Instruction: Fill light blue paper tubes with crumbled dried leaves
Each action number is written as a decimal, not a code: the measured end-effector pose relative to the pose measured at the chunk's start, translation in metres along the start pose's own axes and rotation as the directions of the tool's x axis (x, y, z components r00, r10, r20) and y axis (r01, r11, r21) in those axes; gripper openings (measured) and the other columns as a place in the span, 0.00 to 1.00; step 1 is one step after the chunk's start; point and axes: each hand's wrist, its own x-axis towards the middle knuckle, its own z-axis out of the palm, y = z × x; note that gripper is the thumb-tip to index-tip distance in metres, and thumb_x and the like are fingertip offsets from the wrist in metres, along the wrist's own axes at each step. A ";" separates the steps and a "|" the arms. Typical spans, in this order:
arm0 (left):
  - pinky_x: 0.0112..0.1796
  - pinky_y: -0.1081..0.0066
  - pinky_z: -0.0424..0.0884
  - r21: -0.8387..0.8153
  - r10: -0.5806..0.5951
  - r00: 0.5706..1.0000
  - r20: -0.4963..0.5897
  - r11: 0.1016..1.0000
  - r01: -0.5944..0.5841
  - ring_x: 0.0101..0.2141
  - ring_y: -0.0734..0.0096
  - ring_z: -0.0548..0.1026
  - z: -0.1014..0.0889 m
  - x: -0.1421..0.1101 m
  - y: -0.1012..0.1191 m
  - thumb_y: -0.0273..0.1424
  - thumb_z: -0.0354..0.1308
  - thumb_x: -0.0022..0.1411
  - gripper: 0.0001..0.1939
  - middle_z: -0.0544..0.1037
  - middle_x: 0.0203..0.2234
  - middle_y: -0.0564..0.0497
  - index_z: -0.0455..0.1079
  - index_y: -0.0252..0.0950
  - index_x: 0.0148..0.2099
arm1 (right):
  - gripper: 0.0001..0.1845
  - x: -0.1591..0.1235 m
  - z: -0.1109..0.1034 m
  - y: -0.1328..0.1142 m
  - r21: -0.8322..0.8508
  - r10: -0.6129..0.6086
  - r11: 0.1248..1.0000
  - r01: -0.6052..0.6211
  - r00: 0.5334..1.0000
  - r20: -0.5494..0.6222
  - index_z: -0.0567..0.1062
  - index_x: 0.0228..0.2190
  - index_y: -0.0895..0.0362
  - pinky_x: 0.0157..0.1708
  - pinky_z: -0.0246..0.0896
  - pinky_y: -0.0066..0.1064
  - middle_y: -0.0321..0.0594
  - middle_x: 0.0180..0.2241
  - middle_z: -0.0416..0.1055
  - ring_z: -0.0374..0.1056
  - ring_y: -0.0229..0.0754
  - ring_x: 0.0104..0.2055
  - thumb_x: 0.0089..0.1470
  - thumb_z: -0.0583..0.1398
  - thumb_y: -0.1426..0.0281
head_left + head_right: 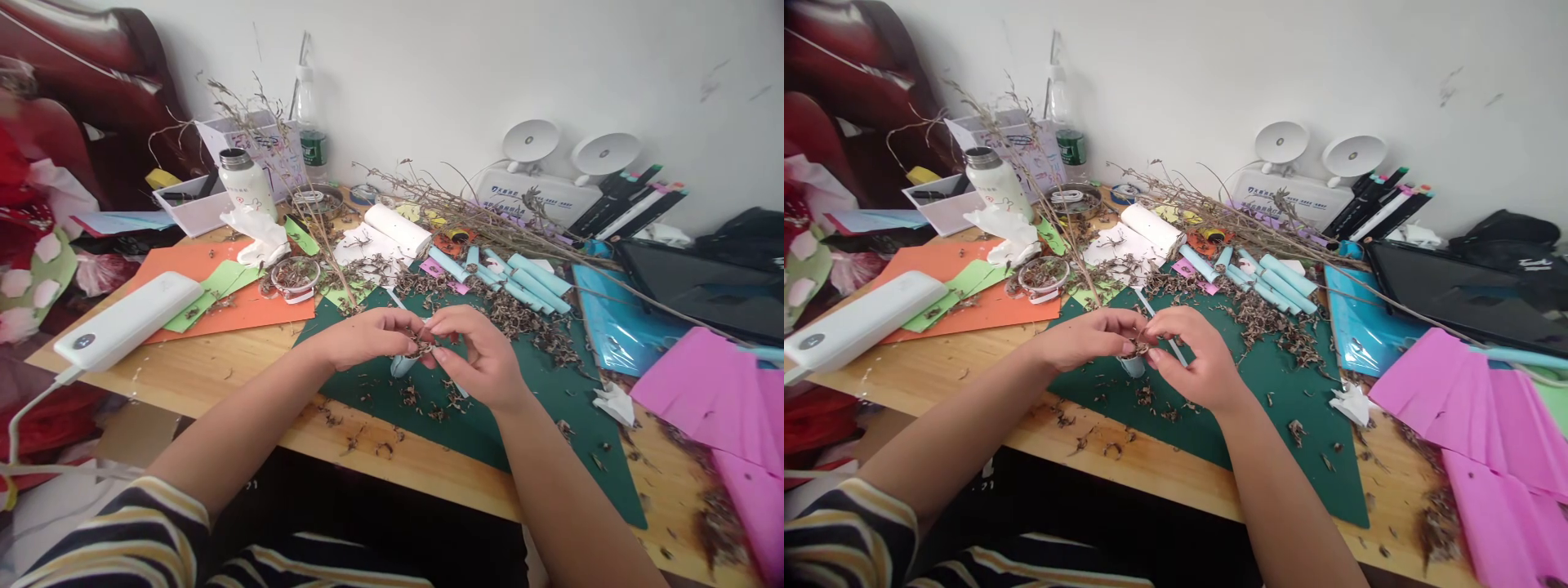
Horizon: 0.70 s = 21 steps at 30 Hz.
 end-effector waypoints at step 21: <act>0.23 0.78 0.55 -0.034 0.147 0.968 -0.202 0.987 -0.157 0.21 0.81 0.60 0.003 0.004 -0.010 0.26 0.53 0.45 0.05 0.64 0.20 0.57 0.62 0.32 0.28 | 0.13 0.002 0.007 -0.008 -0.302 -0.155 0.942 0.147 0.988 -0.002 0.67 0.34 0.54 0.34 0.59 0.37 0.42 0.34 0.63 0.62 0.42 0.36 0.45 0.54 0.79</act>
